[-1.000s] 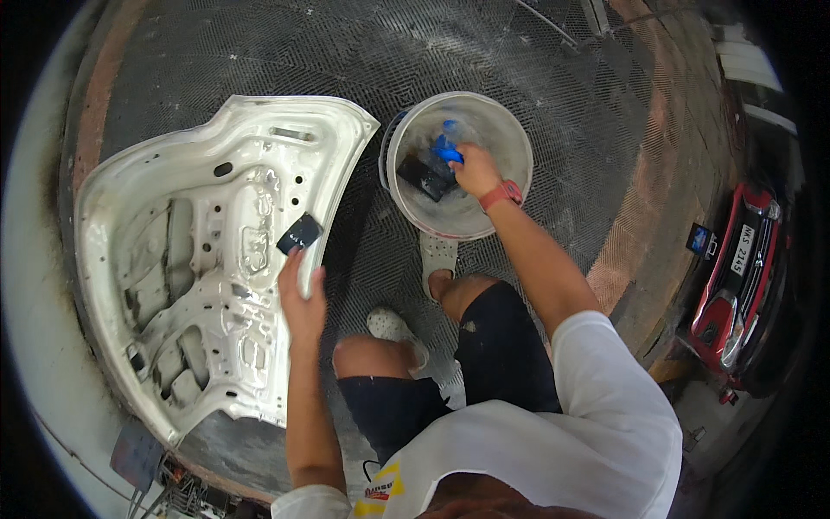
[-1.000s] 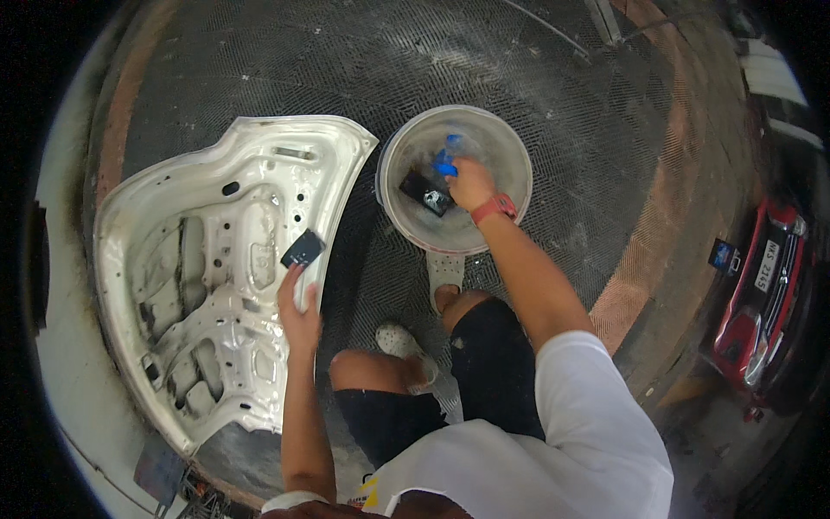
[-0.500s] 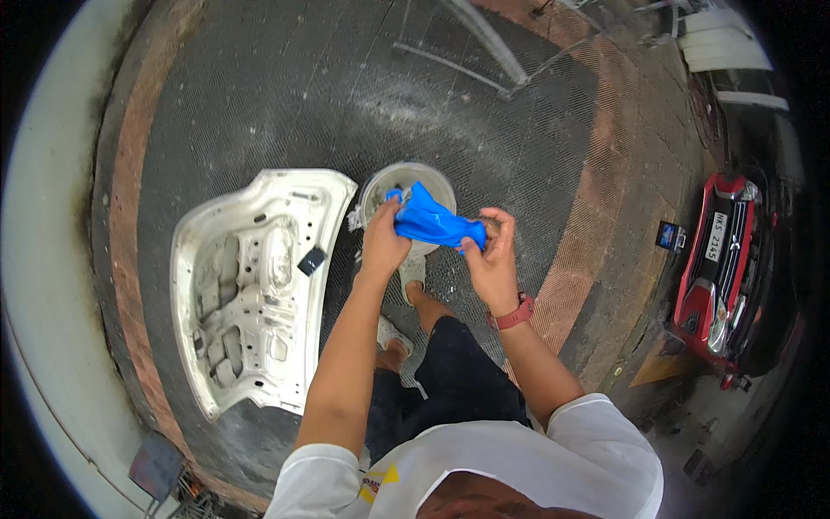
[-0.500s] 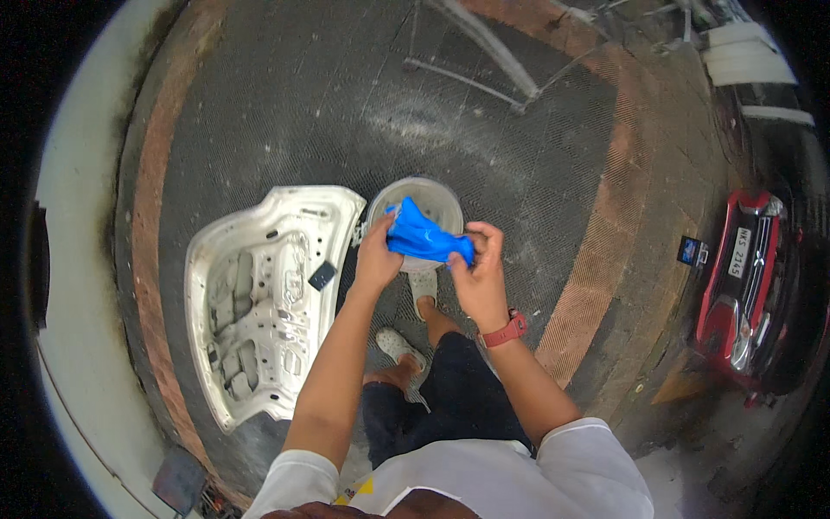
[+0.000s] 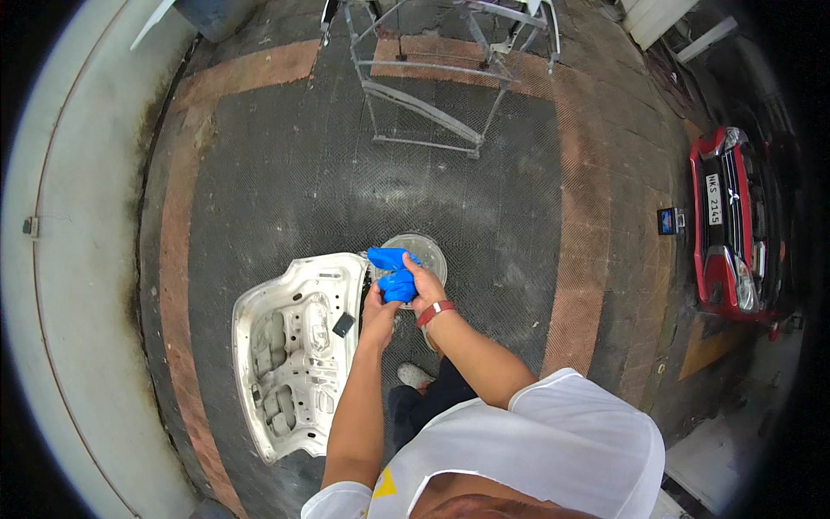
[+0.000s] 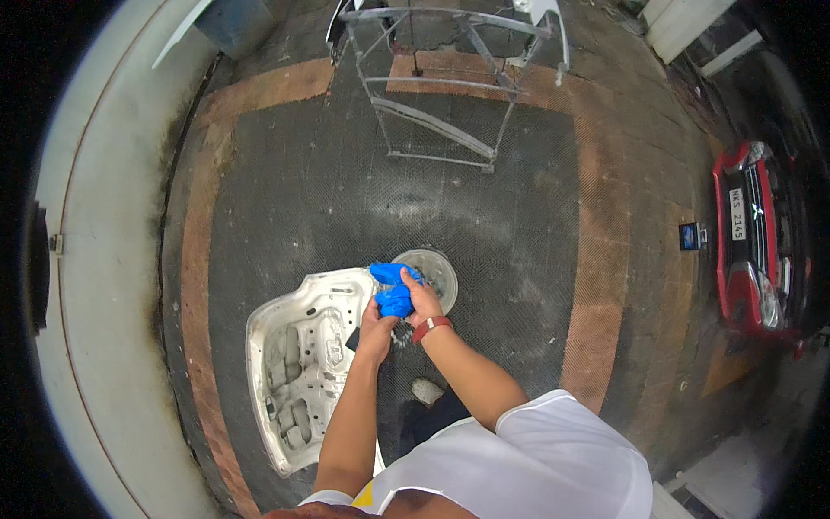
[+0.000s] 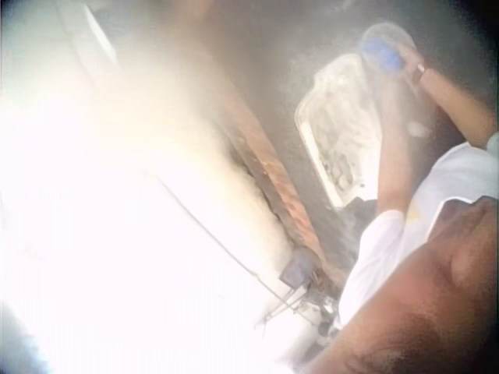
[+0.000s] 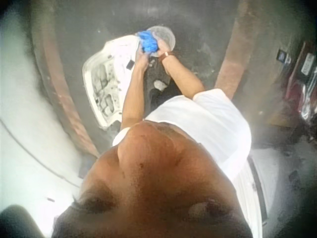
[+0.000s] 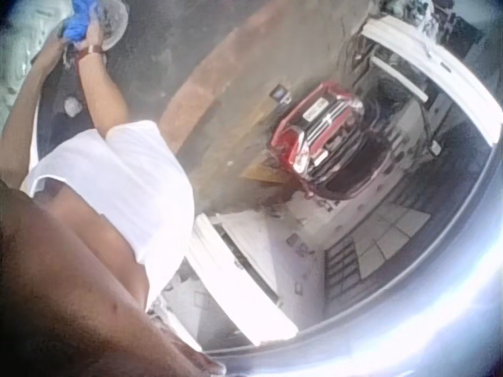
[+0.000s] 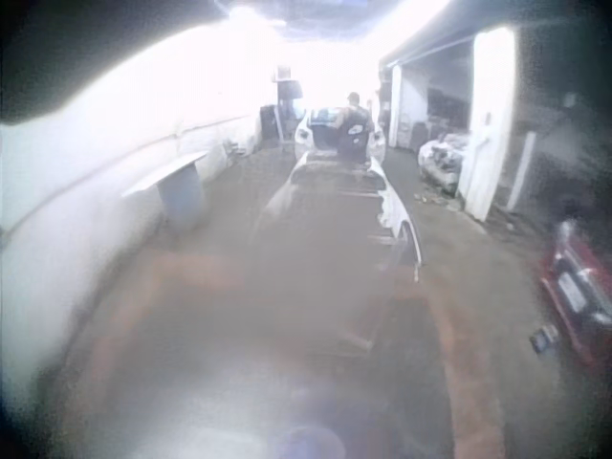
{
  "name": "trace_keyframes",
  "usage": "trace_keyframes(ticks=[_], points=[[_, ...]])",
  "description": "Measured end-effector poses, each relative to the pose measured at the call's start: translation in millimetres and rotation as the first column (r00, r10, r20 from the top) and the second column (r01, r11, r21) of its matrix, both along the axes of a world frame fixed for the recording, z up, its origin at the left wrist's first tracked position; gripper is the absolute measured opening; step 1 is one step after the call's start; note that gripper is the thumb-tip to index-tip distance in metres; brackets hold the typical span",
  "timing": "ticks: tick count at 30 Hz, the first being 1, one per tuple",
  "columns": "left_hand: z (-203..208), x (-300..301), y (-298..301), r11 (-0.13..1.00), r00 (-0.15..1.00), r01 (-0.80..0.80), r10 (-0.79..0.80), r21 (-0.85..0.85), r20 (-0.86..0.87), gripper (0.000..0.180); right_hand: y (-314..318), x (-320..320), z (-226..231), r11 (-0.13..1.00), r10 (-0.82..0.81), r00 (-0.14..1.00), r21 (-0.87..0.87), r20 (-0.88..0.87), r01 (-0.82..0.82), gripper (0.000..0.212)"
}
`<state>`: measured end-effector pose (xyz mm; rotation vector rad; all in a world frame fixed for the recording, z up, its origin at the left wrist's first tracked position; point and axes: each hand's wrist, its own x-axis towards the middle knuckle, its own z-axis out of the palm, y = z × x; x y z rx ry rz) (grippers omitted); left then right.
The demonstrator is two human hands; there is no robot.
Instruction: The person scrubs the inside of a white car hood with a sponge and water, then wipes the exterior of a white car with a blue cloth. The person returns to scrub the hood again.
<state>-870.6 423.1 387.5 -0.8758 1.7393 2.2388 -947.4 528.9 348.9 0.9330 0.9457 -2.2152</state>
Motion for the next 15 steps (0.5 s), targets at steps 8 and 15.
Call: trace_keyframes(ticks=[8,15], points=[[57,8,-22,0.965,0.999,0.049,-0.045,-0.259,0.021,0.116,-11,-5,49,0.768,0.261,0.944,0.636,-0.202,-0.076,0.038],[113,-17,-13,0.53,0.894,0.271,-0.448,-0.803,0.005,0.122,-36,4,106,0.584,0.4,0.813,0.801,-0.423,0.13,0.049]])
